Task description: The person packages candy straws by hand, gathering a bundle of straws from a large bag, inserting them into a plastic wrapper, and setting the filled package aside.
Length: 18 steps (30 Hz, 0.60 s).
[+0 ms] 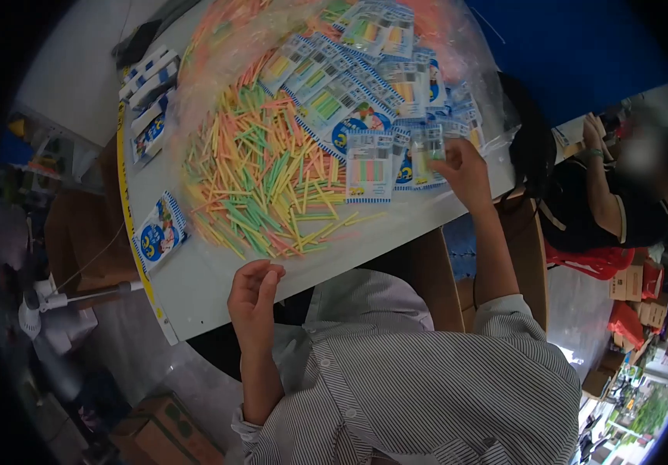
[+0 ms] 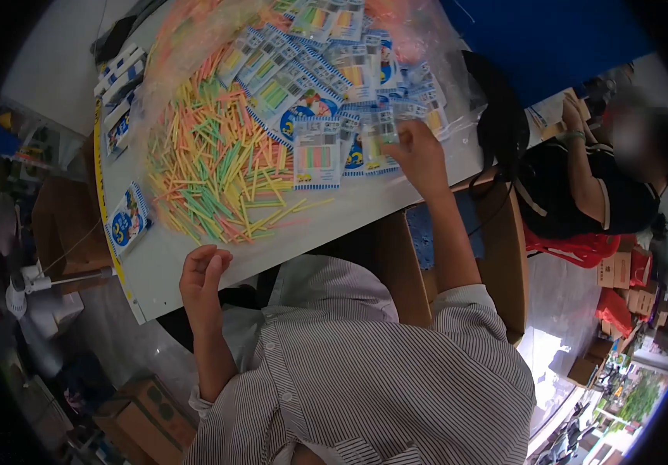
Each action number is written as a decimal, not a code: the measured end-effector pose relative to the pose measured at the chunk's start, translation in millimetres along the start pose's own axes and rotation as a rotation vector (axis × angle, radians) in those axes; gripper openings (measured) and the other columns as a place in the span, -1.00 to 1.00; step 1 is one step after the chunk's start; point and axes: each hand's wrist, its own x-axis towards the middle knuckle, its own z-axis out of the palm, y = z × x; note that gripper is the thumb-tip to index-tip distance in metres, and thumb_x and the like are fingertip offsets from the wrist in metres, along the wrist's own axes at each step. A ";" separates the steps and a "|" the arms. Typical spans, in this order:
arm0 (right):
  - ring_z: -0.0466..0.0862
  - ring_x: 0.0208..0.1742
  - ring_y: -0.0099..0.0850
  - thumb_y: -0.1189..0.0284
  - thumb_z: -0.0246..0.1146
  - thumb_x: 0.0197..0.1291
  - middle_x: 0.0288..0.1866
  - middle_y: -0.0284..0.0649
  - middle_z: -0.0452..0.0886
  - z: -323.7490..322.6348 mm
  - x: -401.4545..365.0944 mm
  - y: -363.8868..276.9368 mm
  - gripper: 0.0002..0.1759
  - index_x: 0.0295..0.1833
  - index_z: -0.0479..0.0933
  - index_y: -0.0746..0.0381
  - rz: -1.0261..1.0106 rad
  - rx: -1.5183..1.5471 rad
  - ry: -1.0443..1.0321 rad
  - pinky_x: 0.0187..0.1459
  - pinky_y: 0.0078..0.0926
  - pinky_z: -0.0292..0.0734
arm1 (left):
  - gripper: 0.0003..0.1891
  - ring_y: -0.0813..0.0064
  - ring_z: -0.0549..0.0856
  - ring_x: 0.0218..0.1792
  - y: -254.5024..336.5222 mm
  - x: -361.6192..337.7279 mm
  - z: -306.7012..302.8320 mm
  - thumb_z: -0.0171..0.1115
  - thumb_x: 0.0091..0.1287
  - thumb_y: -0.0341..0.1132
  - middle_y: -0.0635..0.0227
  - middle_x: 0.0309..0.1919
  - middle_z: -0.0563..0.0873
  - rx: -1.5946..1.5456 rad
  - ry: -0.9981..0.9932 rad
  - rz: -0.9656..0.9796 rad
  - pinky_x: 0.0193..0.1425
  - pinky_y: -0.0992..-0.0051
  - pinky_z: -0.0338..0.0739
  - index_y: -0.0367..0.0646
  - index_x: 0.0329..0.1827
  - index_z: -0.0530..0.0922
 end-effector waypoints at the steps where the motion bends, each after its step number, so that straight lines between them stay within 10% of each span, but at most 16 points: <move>1: 0.38 -0.48 -0.58 0.45 0.33 -0.10 -0.48 -0.28 0.46 3.5 -2.1 0.0 -0.66 -0.18 0.43 0.30 -0.013 0.021 -0.029 -0.40 -0.60 0.36 | -0.83 0.57 0.55 -0.24 -0.7 -0.5 -2.4 0.04 0.21 -0.50 0.30 -0.32 0.58 -0.008 0.015 -0.008 -0.07 0.61 0.40 -0.31 -0.15 0.40; 7: 0.48 -0.45 -0.33 0.47 0.28 -0.07 -0.48 -0.18 0.43 5.0 -17.5 -62.2 -0.70 -0.18 0.42 0.27 -0.165 -0.179 0.370 -0.41 -0.51 0.41 | -0.83 0.66 0.54 -0.35 -5.1 -0.8 -8.2 0.06 0.21 -0.46 0.38 -0.41 0.57 0.078 0.019 0.022 -0.24 0.71 0.40 -0.29 -0.14 0.43; 11: 0.49 -0.47 -0.42 0.52 0.23 -0.02 -0.42 -0.24 0.52 52.8 -32.4 -122.7 -0.90 -0.33 0.52 0.25 -0.315 0.382 -0.252 -0.43 -0.54 0.40 | -0.83 0.71 0.52 -0.49 -1.5 10.1 -5.2 0.09 0.20 -0.42 0.43 -0.51 0.55 0.260 0.032 0.059 -0.39 0.72 0.39 -0.23 -0.17 0.49; 18: 0.52 -0.23 -0.26 0.54 0.21 -0.15 -0.33 -0.18 0.51 93.3 8.1 -151.2 -0.71 -0.20 0.48 0.20 -0.795 0.019 -0.301 -0.25 -0.42 0.46 | -0.82 0.66 0.53 -0.57 13.9 41.5 -29.7 0.11 0.18 -0.37 0.36 -0.57 0.56 0.539 0.162 0.166 -0.49 0.65 0.39 -0.23 -0.19 0.52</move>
